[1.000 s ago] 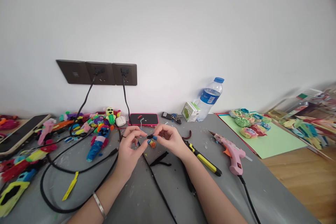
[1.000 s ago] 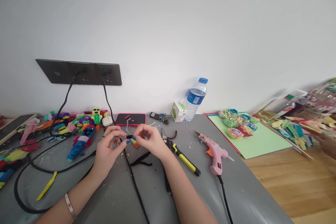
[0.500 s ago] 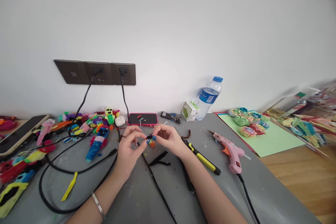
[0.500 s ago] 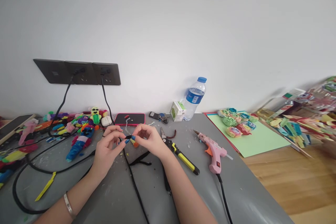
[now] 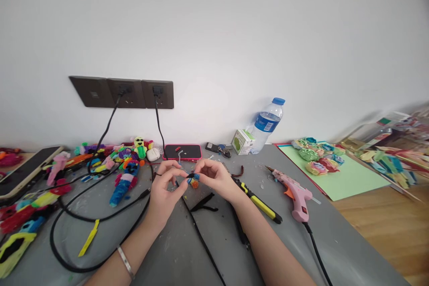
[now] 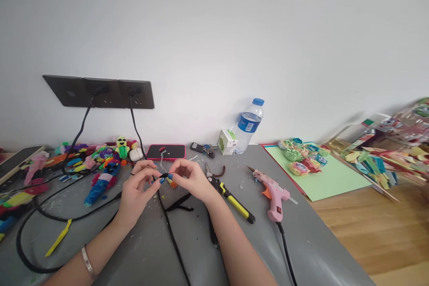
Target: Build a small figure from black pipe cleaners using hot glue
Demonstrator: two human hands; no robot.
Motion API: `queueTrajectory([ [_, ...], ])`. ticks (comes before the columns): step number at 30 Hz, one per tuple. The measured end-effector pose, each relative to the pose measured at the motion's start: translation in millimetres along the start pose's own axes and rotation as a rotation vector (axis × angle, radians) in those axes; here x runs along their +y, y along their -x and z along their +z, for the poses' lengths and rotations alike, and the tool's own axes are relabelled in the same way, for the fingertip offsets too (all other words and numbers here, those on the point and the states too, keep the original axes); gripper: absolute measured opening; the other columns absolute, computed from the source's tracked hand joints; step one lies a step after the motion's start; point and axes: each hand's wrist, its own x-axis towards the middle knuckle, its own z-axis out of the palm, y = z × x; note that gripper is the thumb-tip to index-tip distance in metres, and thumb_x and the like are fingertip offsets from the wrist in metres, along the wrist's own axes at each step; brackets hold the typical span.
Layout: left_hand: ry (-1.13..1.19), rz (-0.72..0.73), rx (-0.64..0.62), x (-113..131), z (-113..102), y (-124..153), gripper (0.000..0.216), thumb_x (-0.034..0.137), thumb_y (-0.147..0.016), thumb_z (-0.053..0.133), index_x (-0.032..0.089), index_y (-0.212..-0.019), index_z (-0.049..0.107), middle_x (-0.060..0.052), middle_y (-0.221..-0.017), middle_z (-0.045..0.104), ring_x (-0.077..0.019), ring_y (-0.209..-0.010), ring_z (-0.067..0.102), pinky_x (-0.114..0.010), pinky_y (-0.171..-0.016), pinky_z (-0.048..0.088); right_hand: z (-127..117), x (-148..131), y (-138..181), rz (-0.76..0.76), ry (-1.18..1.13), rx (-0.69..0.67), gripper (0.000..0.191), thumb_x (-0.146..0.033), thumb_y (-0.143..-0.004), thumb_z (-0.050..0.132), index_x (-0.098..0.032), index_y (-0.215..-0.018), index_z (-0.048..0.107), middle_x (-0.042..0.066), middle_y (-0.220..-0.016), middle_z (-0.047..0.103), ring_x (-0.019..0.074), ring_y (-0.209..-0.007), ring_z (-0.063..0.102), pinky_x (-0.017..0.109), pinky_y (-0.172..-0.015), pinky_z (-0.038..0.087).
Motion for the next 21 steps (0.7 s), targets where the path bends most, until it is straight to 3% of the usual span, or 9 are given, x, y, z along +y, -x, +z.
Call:
queueTrajectory([
  [10,0.018,-0.006,0.012,-0.6,0.5,-0.7,0.007,0.02,-0.083,0.066,0.022,-0.081,0.072,-0.004,-0.104,0.055,-0.0117,-0.068,0.051,-0.026,-0.063,0.046,0.6,0.4,-0.1,-0.059,0.044,0.008,0.023,-0.038,-0.084,0.076,-0.017,-0.088,0.068,0.0,-0.072,0.06,0.0129,-0.064,0.054,0.027,-0.062,0.044],
  [21,-0.016,0.007,0.006,1.9,1.1,0.0,0.009,0.017,-0.081,0.065,0.022,-0.08,0.071,-0.005,-0.102,0.056,-0.013,-0.068,0.051,-0.028,-0.062,0.046,0.4,-4.3,-0.5,-0.128,0.151,0.03,0.022,-0.039,-0.085,0.074,-0.018,-0.081,0.07,0.002,-0.075,0.061,0.0142,-0.065,0.055,0.028,-0.061,0.044],
])
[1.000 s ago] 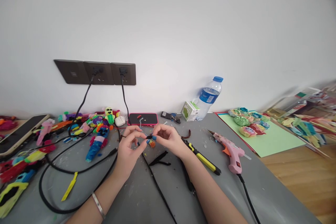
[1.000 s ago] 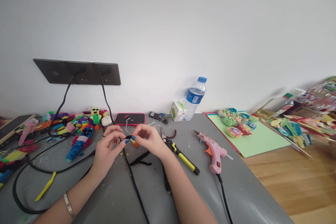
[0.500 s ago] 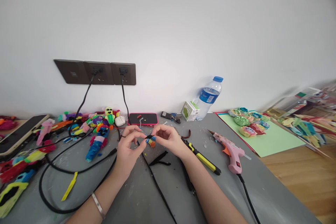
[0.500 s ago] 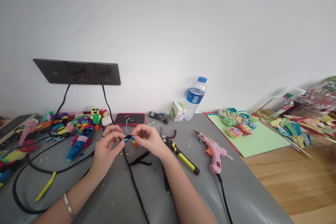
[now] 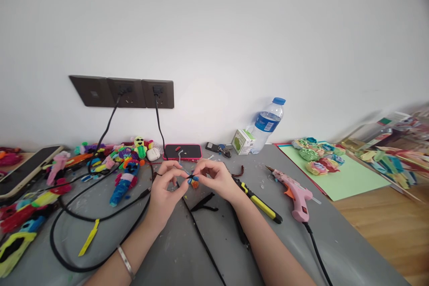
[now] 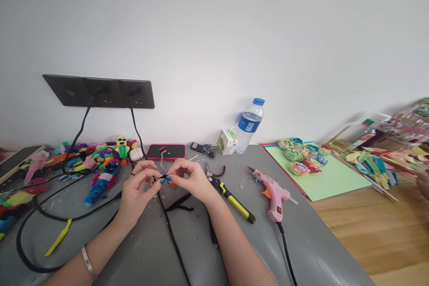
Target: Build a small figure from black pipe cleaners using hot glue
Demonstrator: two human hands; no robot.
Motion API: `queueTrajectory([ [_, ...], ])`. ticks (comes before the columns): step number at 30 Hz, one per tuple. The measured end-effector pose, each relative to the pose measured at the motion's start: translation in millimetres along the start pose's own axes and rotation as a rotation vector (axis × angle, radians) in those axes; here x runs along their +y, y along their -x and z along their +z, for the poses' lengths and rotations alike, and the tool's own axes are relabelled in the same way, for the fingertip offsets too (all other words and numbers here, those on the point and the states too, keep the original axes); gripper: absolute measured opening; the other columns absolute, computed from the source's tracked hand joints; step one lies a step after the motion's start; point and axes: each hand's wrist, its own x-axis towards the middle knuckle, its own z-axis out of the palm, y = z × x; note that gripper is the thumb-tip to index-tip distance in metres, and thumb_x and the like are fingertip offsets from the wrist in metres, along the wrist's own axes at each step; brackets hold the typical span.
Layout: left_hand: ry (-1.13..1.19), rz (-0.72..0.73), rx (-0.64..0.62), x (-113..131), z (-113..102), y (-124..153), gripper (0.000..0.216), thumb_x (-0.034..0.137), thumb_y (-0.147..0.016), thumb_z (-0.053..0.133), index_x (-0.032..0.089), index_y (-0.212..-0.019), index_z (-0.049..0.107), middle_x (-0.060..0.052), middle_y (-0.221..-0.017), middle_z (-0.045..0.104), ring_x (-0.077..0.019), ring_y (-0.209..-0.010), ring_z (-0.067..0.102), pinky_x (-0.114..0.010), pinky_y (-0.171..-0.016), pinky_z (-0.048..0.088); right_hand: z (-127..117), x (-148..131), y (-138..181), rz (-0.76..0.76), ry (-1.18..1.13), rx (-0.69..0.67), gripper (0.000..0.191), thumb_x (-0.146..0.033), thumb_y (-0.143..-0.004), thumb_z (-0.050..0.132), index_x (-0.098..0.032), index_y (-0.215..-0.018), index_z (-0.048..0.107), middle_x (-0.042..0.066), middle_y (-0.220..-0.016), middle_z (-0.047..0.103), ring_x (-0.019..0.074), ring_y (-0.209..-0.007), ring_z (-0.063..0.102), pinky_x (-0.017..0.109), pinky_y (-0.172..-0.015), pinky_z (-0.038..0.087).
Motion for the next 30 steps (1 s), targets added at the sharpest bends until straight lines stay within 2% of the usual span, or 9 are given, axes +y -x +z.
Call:
queueTrajectory([
  [20,-0.005,-0.007,-0.016,-0.8,-0.4,1.6,0.009,0.018,-0.082,0.064,0.022,-0.079,0.071,-0.005,-0.106,0.056,-0.0118,-0.068,0.051,-0.028,-0.066,0.047,1.4,-0.8,2.9,0.085,-0.048,-0.08,0.029,-0.044,-0.09,0.069,-0.017,-0.084,0.064,0.001,-0.074,0.06,0.0145,-0.066,0.058,0.03,-0.067,0.049],
  [30,0.037,-0.053,-0.003,-0.6,-0.1,0.0,0.007,0.023,-0.083,0.066,0.022,-0.078,0.072,-0.006,-0.106,0.058,-0.0115,-0.064,0.05,-0.028,-0.062,0.046,1.1,0.7,0.6,0.058,-0.005,-0.007,0.031,-0.047,-0.086,0.072,-0.017,-0.083,0.067,0.002,-0.074,0.06,0.0143,-0.065,0.055,0.029,-0.063,0.047],
])
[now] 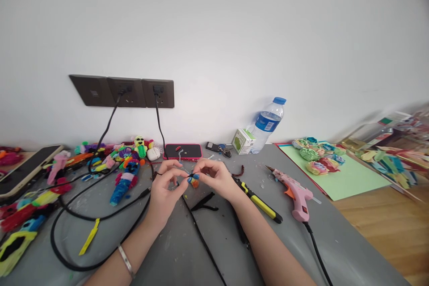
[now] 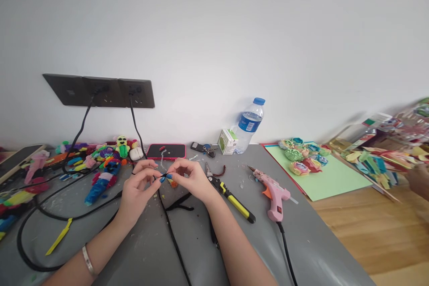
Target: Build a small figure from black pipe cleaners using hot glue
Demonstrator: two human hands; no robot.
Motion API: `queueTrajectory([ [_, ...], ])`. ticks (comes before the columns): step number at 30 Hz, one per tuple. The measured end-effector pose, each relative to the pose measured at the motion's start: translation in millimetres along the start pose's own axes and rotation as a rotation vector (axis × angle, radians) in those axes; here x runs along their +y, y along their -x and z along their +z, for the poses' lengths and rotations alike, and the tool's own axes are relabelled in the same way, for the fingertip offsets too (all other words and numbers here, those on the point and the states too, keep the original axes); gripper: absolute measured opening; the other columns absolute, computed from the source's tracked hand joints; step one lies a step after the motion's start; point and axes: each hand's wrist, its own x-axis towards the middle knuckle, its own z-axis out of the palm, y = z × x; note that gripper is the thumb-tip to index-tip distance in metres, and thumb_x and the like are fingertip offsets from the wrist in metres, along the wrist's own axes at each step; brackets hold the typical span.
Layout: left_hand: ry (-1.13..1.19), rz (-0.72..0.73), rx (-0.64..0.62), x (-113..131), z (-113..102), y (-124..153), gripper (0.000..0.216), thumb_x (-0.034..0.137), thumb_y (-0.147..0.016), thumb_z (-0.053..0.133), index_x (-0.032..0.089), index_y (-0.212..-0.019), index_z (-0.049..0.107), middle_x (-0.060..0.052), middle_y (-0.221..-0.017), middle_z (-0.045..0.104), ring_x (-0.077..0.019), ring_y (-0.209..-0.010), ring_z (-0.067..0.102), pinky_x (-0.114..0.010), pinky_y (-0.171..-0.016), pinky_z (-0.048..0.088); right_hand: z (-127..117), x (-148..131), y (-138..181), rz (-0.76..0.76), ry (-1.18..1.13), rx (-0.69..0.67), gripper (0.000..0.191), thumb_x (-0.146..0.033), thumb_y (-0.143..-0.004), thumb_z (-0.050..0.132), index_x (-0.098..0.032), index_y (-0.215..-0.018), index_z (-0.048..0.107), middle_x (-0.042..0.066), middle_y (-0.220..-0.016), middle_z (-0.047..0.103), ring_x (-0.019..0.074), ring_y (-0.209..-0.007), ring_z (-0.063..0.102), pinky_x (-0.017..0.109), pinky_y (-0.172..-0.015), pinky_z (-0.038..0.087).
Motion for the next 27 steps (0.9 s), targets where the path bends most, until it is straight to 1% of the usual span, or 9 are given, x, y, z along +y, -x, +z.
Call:
queueTrajectory([
  [3,0.002,-0.012,0.006,0.2,-0.6,-0.8,0.009,0.026,-0.084,0.067,0.022,-0.078,0.072,-0.006,-0.106,0.057,-0.0122,-0.066,0.051,-0.028,-0.061,0.046,-0.8,1.5,-0.5,-0.034,0.033,0.027,0.027,-0.045,-0.086,0.073,-0.017,-0.086,0.07,0.002,-0.076,0.061,0.0143,-0.067,0.053,0.028,-0.062,0.043],
  [7,0.013,-0.021,0.028,0.0,-0.8,-2.0,0.009,0.025,-0.084,0.066,0.021,-0.078,0.071,-0.007,-0.106,0.057,-0.0134,-0.069,0.052,-0.027,-0.06,0.046,-0.8,1.3,-0.9,-0.056,0.078,0.058,0.023,-0.042,-0.087,0.072,-0.018,-0.087,0.069,0.001,-0.077,0.06,0.014,-0.067,0.051,0.027,-0.061,0.041],
  [13,-0.021,-0.029,0.028,1.0,0.4,-0.8,0.007,0.023,-0.083,0.066,0.021,-0.078,0.071,-0.007,-0.107,0.057,-0.0141,-0.071,0.053,-0.028,-0.061,0.047,-0.8,1.3,-1.9,-0.089,0.101,0.08,0.024,-0.043,-0.088,0.07,-0.019,-0.083,0.066,0.003,-0.081,0.06,0.0162,-0.072,0.054,0.029,-0.063,0.043],
  [18,-0.012,-0.012,0.032,1.7,0.9,-0.6,0.006,0.022,-0.083,0.066,0.022,-0.08,0.071,-0.007,-0.107,0.057,-0.0146,-0.074,0.054,-0.027,-0.061,0.047,-0.6,2.0,-1.7,-0.094,0.082,0.07,0.027,-0.045,-0.089,0.068,-0.02,-0.083,0.066,0.003,-0.08,0.059,0.0165,-0.072,0.053,0.029,-0.064,0.043],
  [24,0.022,0.013,0.028,1.8,0.4,-1.3,0.008,0.025,-0.081,0.07,0.023,-0.088,0.075,-0.008,-0.107,0.058,-0.0187,-0.086,0.059,-0.025,-0.06,0.048,-0.2,1.7,-0.6,-0.07,0.063,0.046,0.026,-0.044,-0.09,0.068,-0.019,-0.082,0.063,0.002,-0.079,0.058,0.0159,-0.072,0.053,0.029,-0.065,0.044],
  [27,0.007,0.012,0.016,1.0,-0.5,-1.2,0.009,0.025,-0.083,0.07,0.024,-0.087,0.077,-0.008,-0.109,0.059,-0.0164,-0.079,0.058,-0.027,-0.061,0.048,0.3,1.7,-0.2,-0.061,0.045,0.02,0.025,-0.042,-0.09,0.069,-0.019,-0.082,0.062,0.002,-0.078,0.057,0.015,-0.07,0.053,0.028,-0.063,0.044],
])
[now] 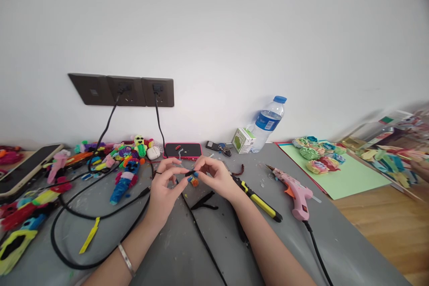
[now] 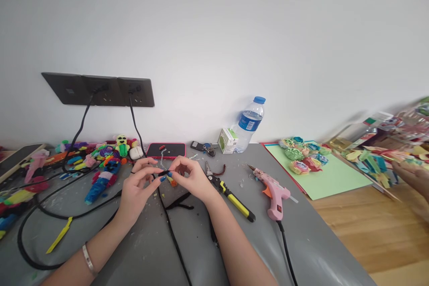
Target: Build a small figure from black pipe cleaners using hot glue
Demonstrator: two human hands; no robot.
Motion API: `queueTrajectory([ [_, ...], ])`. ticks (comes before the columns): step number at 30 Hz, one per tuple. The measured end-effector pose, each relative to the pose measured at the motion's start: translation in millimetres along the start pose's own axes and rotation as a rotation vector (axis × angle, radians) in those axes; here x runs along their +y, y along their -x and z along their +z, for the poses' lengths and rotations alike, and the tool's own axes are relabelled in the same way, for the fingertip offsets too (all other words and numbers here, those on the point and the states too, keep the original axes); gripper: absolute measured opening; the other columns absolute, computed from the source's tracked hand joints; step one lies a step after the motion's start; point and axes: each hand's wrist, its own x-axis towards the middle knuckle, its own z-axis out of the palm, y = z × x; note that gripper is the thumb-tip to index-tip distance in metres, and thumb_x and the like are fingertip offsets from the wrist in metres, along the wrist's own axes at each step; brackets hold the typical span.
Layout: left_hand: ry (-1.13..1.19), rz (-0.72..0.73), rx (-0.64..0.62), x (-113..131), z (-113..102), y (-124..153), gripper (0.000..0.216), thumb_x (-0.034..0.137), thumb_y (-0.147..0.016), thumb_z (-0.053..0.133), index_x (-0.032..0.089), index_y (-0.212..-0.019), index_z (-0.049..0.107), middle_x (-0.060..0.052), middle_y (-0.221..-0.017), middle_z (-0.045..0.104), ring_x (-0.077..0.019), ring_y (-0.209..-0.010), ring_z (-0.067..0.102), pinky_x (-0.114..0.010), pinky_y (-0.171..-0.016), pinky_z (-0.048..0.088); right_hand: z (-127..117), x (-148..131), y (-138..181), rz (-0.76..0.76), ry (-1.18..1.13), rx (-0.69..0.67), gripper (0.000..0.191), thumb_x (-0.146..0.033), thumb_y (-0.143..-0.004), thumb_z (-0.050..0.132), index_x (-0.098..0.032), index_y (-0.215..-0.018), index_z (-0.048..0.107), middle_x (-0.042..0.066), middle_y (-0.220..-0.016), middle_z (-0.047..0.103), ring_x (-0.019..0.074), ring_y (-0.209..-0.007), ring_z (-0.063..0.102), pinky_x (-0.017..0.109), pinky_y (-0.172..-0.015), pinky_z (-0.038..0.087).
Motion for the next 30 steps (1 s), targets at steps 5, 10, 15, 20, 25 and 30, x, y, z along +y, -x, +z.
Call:
queueTrajectory([
  [5,-0.015,-0.016,-0.003,-1.2,-0.3,0.6,0.008,0.027,-0.083,0.07,0.025,-0.085,0.078,-0.007,-0.11,0.06,-0.0121,-0.066,0.052,-0.028,-0.061,0.048,1.5,-2.2,0.5,0.053,-0.051,-0.044,0.029,-0.045,-0.088,0.07,-0.019,-0.081,0.059,0.001,-0.074,0.058,0.0147,-0.064,0.056,0.029,-0.063,0.046],
  [10,-0.016,-0.031,0.001,-2.1,1.2,0.5,0.011,0.033,-0.083,0.072,0.024,-0.083,0.078,-0.007,-0.111,0.061,-0.012,-0.065,0.052,-0.028,-0.06,0.049,1.9,-3.7,0.8,0.094,-0.083,-0.076,0.032,-0.048,-0.086,0.072,-0.02,-0.079,0.058,0.0,-0.074,0.06,0.0149,-0.064,0.058,0.03,-0.066,0.048],
  [15,0.073,-0.083,-0.009,-6.3,2.9,-0.8,0.015,0.036,-0.082,0.074,0.022,-0.082,0.079,-0.011,-0.113,0.061,-0.0232,-0.093,0.063,-0.027,-0.059,0.05,1.8,0.3,1.0,0.135,-0.058,-0.086,0.033,-0.046,-0.081,0.078,-0.019,-0.078,0.06,0.0,-0.077,0.059,0.0137,-0.066,0.053,0.028,-0.065,0.045],
  [20,0.132,-0.122,-0.024,-10.0,4.6,-1.2,0.016,0.035,-0.079,0.075,0.02,-0.078,0.079,-0.012,-0.117,0.061,-0.0243,-0.094,0.063,-0.028,-0.059,0.052,2.7,2.3,0.2,0.177,-0.072,-0.102,0.035,-0.043,-0.072,0.086,-0.018,-0.072,0.062,-0.002,-0.073,0.057,0.0123,-0.065,0.048,0.026,-0.063,0.04],
  [25,0.204,-0.153,-0.092,-8.4,4.7,-1.2,0.017,0.036,-0.082,0.074,0.022,-0.087,0.081,-0.014,-0.126,0.06,-0.0239,-0.093,0.064,-0.03,-0.063,0.055,3.6,1.3,-0.5,0.236,-0.166,-0.113,0.038,-0.044,-0.066,0.089,-0.017,-0.07,0.063,-0.001,-0.075,0.059,0.0121,-0.066,0.05,0.026,-0.065,0.041],
  [30,0.226,-0.132,-0.092,-6.8,4.6,-1.5,0.016,0.036,-0.081,0.074,0.021,-0.082,0.08,-0.014,-0.127,0.06,-0.0228,-0.091,0.063,-0.03,-0.062,0.055,4.1,1.3,-0.4,0.242,-0.181,-0.123,0.039,-0.045,-0.065,0.09,-0.017,-0.071,0.064,-0.001,-0.076,0.06,0.0127,-0.067,0.052,0.027,-0.067,0.042],
])
